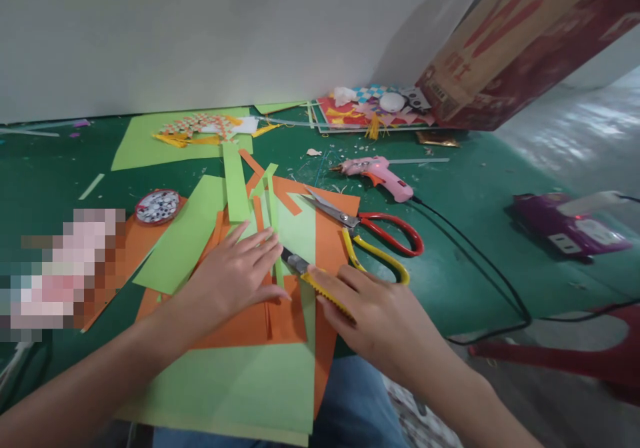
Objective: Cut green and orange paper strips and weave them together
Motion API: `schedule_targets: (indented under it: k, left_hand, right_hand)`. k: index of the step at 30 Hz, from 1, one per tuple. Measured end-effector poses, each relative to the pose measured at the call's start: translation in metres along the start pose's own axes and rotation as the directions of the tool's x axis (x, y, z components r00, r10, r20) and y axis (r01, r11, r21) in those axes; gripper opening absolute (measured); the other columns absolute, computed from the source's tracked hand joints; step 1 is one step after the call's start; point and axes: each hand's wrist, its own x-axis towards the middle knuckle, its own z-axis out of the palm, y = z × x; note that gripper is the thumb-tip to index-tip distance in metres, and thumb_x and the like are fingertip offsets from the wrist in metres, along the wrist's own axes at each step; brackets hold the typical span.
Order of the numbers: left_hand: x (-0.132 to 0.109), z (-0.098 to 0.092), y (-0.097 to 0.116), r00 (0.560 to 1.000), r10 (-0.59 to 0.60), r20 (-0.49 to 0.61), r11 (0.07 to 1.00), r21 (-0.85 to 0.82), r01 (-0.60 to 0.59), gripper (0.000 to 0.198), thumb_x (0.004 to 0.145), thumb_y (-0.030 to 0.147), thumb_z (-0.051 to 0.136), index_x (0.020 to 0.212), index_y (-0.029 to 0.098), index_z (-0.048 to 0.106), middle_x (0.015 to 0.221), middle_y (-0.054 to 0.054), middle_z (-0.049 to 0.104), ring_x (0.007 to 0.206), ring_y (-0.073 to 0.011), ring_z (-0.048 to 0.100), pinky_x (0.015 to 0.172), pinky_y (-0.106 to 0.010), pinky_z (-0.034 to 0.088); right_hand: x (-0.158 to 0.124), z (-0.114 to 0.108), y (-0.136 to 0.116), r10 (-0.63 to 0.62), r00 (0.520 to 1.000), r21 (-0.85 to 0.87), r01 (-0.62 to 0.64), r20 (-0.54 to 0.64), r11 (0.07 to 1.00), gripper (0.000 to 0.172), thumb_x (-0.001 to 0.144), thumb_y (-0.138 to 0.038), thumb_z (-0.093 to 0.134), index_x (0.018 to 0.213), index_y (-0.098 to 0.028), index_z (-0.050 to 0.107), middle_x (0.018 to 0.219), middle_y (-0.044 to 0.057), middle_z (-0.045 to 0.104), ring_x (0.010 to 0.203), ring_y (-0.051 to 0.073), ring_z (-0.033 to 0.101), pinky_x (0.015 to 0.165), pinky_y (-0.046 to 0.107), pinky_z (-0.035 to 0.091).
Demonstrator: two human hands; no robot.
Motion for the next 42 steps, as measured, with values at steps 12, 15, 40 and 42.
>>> schedule_targets:
  k: [12,15,40,42]
  left_hand:
    - [0.005,-0.008,-0.001,0.990,-0.114,0.083,0.989,-0.084,0.121,0.040,0.093,0.047,0.043,0.107,0.015,0.063,0.117,-0.010,0.067,0.110,-0.0223,0.061,0.103,-0.041,0.042]
    - [0.004,-0.002,-0.009,0.983,-0.156,0.099,0.984,-0.073,0.164,0.057,0.087,0.059,0.044,0.120,0.015,0.058,0.131,-0.013,0.058,0.121,-0.0249,0.054,0.104,-0.041,0.040]
    - [-0.001,0.008,-0.011,0.988,-0.141,0.061,0.986,-0.076,0.145,0.072,0.088,0.065,0.029,0.122,0.009,0.060,0.130,-0.013,0.058,0.121,-0.0246,0.054,0.104,-0.041,0.043]
    - [-0.002,0.008,-0.010,0.987,-0.148,0.062,0.985,-0.082,0.153,0.072,0.088,0.065,0.030,0.122,0.010,0.060,0.130,-0.013,0.058,0.121,-0.0247,0.054,0.104,-0.040,0.043]
  right_hand:
    - [-0.014,-0.004,-0.003,-0.044,0.999,0.079,0.042,0.022,0.996,0.031,0.086,-0.016,0.047,0.110,-0.014,0.066,0.072,0.003,0.064,0.055,0.012,0.058,0.046,0.024,0.041]
    - [-0.014,-0.003,-0.003,-0.037,0.999,0.081,0.036,0.014,0.996,0.031,0.087,-0.016,0.046,0.110,-0.015,0.066,0.075,0.004,0.066,0.056,0.012,0.059,0.047,0.024,0.041]
    - [0.007,0.008,0.004,0.036,0.999,-0.007,-0.036,0.022,0.999,0.034,0.082,-0.018,0.053,0.113,-0.019,0.068,0.069,0.000,0.063,0.051,0.012,0.058,0.044,0.025,0.031]
    - [0.010,0.010,0.006,0.042,0.999,-0.011,-0.042,0.012,0.999,0.033,0.081,-0.018,0.054,0.111,-0.020,0.069,0.069,0.000,0.064,0.052,0.012,0.058,0.044,0.025,0.031]
